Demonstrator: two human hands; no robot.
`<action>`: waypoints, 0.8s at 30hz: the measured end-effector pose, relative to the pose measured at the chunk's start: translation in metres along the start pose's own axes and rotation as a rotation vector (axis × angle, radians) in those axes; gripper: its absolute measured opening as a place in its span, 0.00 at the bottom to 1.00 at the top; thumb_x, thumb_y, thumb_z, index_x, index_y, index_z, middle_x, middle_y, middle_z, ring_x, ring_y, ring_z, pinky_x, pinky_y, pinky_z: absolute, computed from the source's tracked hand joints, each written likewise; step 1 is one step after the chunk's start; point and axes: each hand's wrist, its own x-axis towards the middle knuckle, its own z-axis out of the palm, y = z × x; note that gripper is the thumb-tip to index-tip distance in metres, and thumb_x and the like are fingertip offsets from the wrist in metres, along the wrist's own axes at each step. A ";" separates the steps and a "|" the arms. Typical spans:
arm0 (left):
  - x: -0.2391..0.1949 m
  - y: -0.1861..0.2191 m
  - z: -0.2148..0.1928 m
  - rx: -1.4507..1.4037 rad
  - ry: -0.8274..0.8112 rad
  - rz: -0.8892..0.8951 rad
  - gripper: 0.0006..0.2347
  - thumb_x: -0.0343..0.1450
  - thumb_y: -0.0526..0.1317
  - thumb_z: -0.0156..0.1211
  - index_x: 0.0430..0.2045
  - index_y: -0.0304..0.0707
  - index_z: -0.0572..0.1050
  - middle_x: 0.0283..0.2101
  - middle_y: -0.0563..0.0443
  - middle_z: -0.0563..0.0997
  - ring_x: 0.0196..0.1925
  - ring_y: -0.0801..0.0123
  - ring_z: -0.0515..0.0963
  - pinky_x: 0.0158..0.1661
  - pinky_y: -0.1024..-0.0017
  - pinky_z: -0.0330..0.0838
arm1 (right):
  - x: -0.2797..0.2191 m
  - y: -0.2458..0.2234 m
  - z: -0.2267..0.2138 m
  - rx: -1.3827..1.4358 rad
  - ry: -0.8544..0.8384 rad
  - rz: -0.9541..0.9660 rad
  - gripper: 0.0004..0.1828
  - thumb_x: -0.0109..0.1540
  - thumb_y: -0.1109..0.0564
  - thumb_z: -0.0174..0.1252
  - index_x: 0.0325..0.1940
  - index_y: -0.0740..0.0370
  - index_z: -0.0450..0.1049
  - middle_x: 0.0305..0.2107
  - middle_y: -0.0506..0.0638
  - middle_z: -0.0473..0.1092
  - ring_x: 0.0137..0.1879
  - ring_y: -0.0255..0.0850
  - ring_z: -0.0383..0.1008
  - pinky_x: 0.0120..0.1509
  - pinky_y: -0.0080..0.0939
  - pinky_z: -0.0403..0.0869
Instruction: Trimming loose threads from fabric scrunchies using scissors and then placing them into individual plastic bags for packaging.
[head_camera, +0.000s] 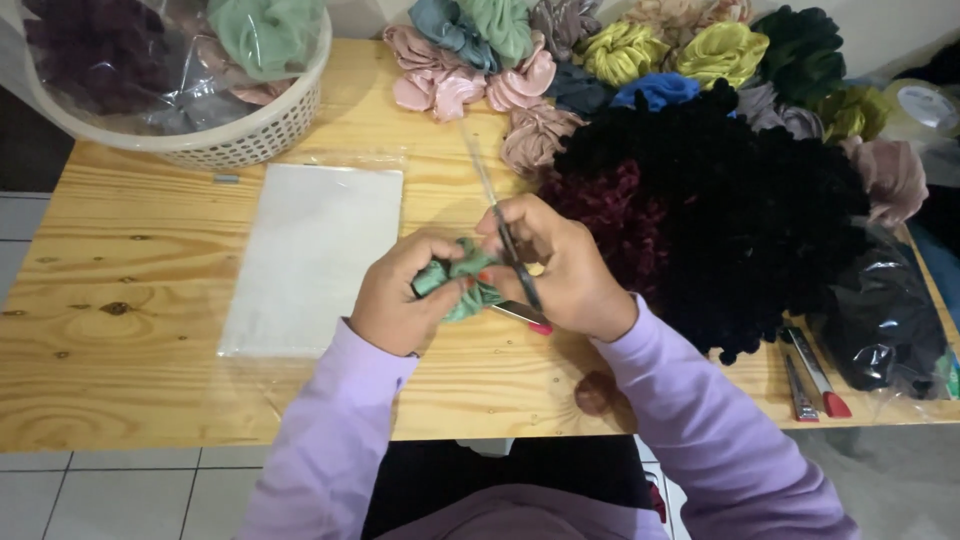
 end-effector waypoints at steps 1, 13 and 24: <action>0.000 -0.001 -0.002 0.002 0.001 -0.001 0.10 0.65 0.33 0.69 0.38 0.39 0.79 0.39 0.40 0.82 0.42 0.48 0.83 0.43 0.56 0.76 | 0.001 -0.003 -0.001 0.002 -0.002 0.000 0.25 0.54 0.64 0.72 0.52 0.64 0.71 0.30 0.54 0.75 0.36 0.35 0.73 0.42 0.33 0.74; 0.001 0.004 -0.008 -0.144 0.151 0.195 0.11 0.72 0.25 0.56 0.20 0.42 0.73 0.42 0.46 0.82 0.45 0.57 0.83 0.51 0.64 0.76 | 0.005 0.021 -0.001 0.110 0.072 0.214 0.27 0.49 0.70 0.72 0.51 0.63 0.73 0.30 0.49 0.73 0.37 0.35 0.73 0.43 0.33 0.75; 0.000 0.004 -0.004 -0.144 -0.088 0.087 0.07 0.72 0.38 0.61 0.23 0.38 0.77 0.35 0.46 0.81 0.37 0.58 0.82 0.46 0.65 0.76 | 0.004 0.004 -0.004 0.069 0.240 -0.010 0.24 0.56 0.61 0.70 0.53 0.63 0.69 0.30 0.52 0.69 0.37 0.36 0.71 0.42 0.31 0.70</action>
